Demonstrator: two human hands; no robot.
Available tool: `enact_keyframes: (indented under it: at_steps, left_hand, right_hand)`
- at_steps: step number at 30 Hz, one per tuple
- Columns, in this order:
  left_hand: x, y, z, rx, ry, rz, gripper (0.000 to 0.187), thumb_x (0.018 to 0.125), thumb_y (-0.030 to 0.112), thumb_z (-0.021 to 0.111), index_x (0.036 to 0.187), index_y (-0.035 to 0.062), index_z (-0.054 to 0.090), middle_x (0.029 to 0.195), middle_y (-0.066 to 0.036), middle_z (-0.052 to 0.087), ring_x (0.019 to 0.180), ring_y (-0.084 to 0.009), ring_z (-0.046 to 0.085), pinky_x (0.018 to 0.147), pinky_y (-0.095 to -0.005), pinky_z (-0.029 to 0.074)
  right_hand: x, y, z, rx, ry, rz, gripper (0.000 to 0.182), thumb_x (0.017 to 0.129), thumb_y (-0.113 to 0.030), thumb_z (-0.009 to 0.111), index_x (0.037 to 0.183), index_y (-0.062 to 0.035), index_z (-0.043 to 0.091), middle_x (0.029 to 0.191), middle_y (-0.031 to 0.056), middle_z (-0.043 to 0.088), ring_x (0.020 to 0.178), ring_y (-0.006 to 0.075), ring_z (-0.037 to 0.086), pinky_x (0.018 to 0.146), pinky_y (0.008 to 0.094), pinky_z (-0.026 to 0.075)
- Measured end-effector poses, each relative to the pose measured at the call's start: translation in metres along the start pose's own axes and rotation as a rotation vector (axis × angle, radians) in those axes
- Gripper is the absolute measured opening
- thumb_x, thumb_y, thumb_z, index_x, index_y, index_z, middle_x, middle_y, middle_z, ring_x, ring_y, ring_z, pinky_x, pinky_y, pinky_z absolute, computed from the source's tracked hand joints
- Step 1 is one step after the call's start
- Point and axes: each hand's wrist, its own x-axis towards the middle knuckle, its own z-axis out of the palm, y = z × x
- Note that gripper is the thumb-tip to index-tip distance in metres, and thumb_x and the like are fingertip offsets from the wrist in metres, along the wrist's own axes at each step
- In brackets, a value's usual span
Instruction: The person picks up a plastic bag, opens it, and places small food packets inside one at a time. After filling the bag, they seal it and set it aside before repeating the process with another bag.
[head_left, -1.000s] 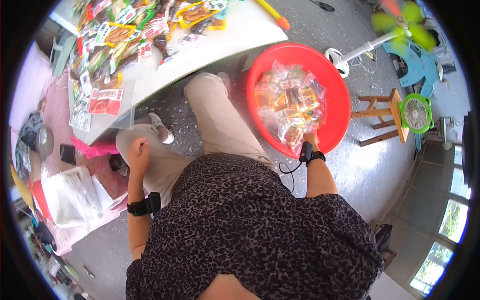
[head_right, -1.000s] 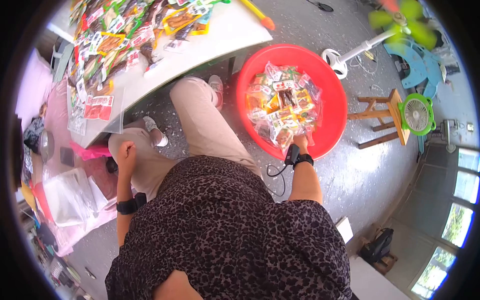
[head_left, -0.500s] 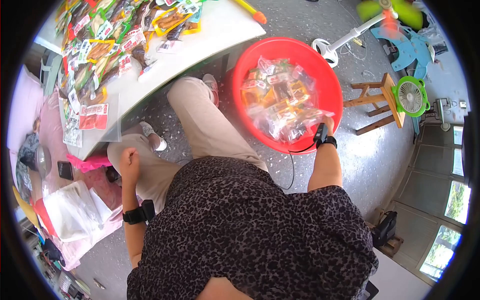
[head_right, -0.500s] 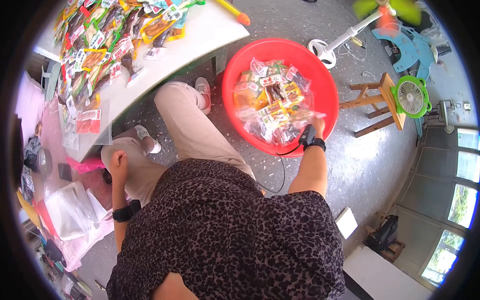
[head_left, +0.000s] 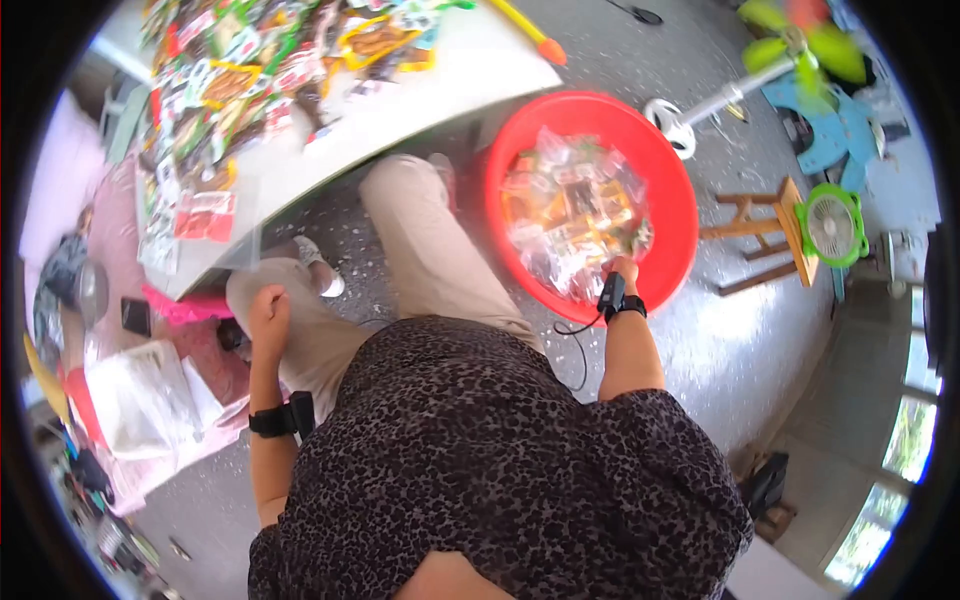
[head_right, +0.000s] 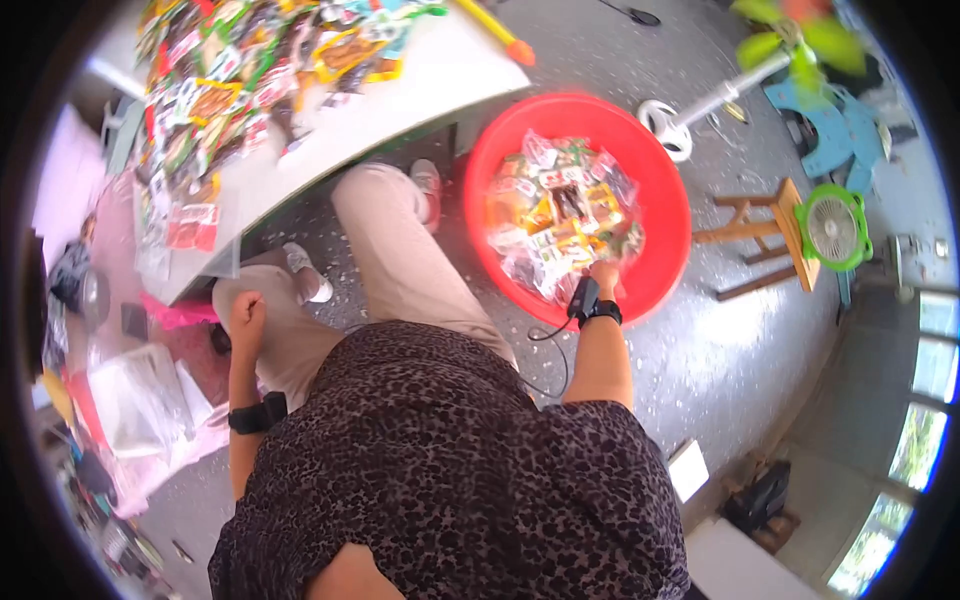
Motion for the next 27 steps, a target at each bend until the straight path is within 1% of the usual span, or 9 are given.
enact_keyframes:
  at_steps: [5,9,11,14,18,20,22,23,27]
  left_hand:
    - [-0.005,0.004,-0.003,-0.018,0.063,0.08,0.012,0.073,0.01,0.049,0.081,0.0016,0.051,0.08,-0.012,0.053,0.077,-0.024,0.052,0.067,-0.031,0.041]
    - [-0.01,0.027,-0.012,-0.1,0.067,-0.04,0.011,0.074,0.011,0.048,0.081,0.0031,0.052,0.079,-0.012,0.053,0.074,-0.0257,0.052,0.064,-0.0322,0.041]
    - [-0.013,0.027,-0.014,-0.099,0.12,-0.025,0.011,0.073,0.011,0.048,0.08,0.0033,0.052,0.079,-0.013,0.053,0.074,-0.0271,0.051,0.064,-0.0331,0.041]
    - [-0.018,0.028,-0.031,-0.165,0.131,-0.035,0.012,0.074,0.011,0.05,0.082,0.0017,0.052,0.075,-0.009,0.052,0.07,-0.02,0.051,0.062,-0.0283,0.041]
    - [-0.024,0.019,-0.063,-0.015,0.335,-0.07,0.01,0.074,0.009,0.051,0.081,0.0022,0.052,0.074,-0.008,0.051,0.068,-0.0178,0.05,0.061,-0.0271,0.04]
    - [-0.03,0.017,-0.09,-0.007,0.477,-0.086,0.009,0.073,0.008,0.052,0.081,0.0021,0.052,0.073,-0.008,0.051,0.066,-0.0167,0.05,0.06,-0.0267,0.04]
    - [-0.035,0.003,-0.113,0.059,0.682,-0.078,0.009,0.071,0.007,0.051,0.079,0.002,0.052,0.073,-0.014,0.052,0.071,-0.0285,0.051,0.063,-0.0338,0.041]
    - [-0.039,-0.001,-0.128,0.102,0.736,-0.142,0.01,0.071,0.007,0.052,0.079,0.002,0.052,0.074,-0.014,0.052,0.071,-0.0284,0.051,0.063,-0.0336,0.041]
    - [-0.059,-0.036,-0.19,0.422,1.051,-0.15,0.012,0.069,0.007,0.053,0.08,0.0002,0.052,0.076,-0.014,0.053,0.073,-0.029,0.051,0.066,-0.0344,0.041]
  right_hand:
    - [-0.078,-0.084,0.123,-0.262,-0.378,-0.15,0.008,0.069,-0.011,0.051,0.076,-0.0079,0.05,0.067,0.0034,0.051,0.06,0.0147,0.053,0.045,0.0285,0.04]
    - [-0.169,-0.128,0.207,-0.274,-0.578,-0.329,0.02,0.074,-0.01,0.049,0.093,-0.0046,0.047,0.076,0.0034,0.053,0.069,0.0132,0.054,0.053,0.024,0.041]
    - [-0.214,-0.139,0.241,-0.332,-0.689,-0.45,0.015,0.076,-0.01,0.049,0.088,-0.003,0.05,0.08,0.0057,0.054,0.07,0.0113,0.053,0.056,0.0221,0.042]
    - [-0.251,-0.132,0.28,-0.443,-0.855,-0.631,0.012,0.076,-0.007,0.049,0.087,-0.0012,0.051,0.08,0.0066,0.054,0.071,0.0103,0.052,0.06,0.0226,0.042]
    - [-0.261,-0.097,0.314,-0.519,-0.971,-0.992,0.013,0.076,-0.004,0.048,0.087,0.0015,0.051,0.083,0.0076,0.053,0.076,0.0123,0.05,0.068,0.0234,0.041]
    - [-0.291,-0.087,0.32,-0.527,-0.946,-1.103,0.016,0.075,-0.004,0.048,0.09,0.003,0.05,0.089,0.0119,0.053,0.084,0.0208,0.051,0.077,0.0283,0.039]
    - [-0.29,-0.071,0.325,-0.558,-0.947,-1.228,0.017,0.074,-0.003,0.049,0.09,0.0027,0.05,0.091,0.0145,0.052,0.087,0.025,0.051,0.079,0.031,0.039]
    - [-0.29,-0.068,0.327,-0.566,-0.966,-1.306,0.018,0.07,-0.001,0.05,0.087,0.0022,0.05,0.091,0.0178,0.051,0.091,0.0325,0.048,0.082,0.0367,0.037]
    - [-0.315,-0.076,0.323,-0.659,-0.952,-1.698,0.019,0.064,0.001,0.051,0.083,0.0007,0.05,0.091,0.018,0.051,0.092,0.0358,0.046,0.082,0.0418,0.036]
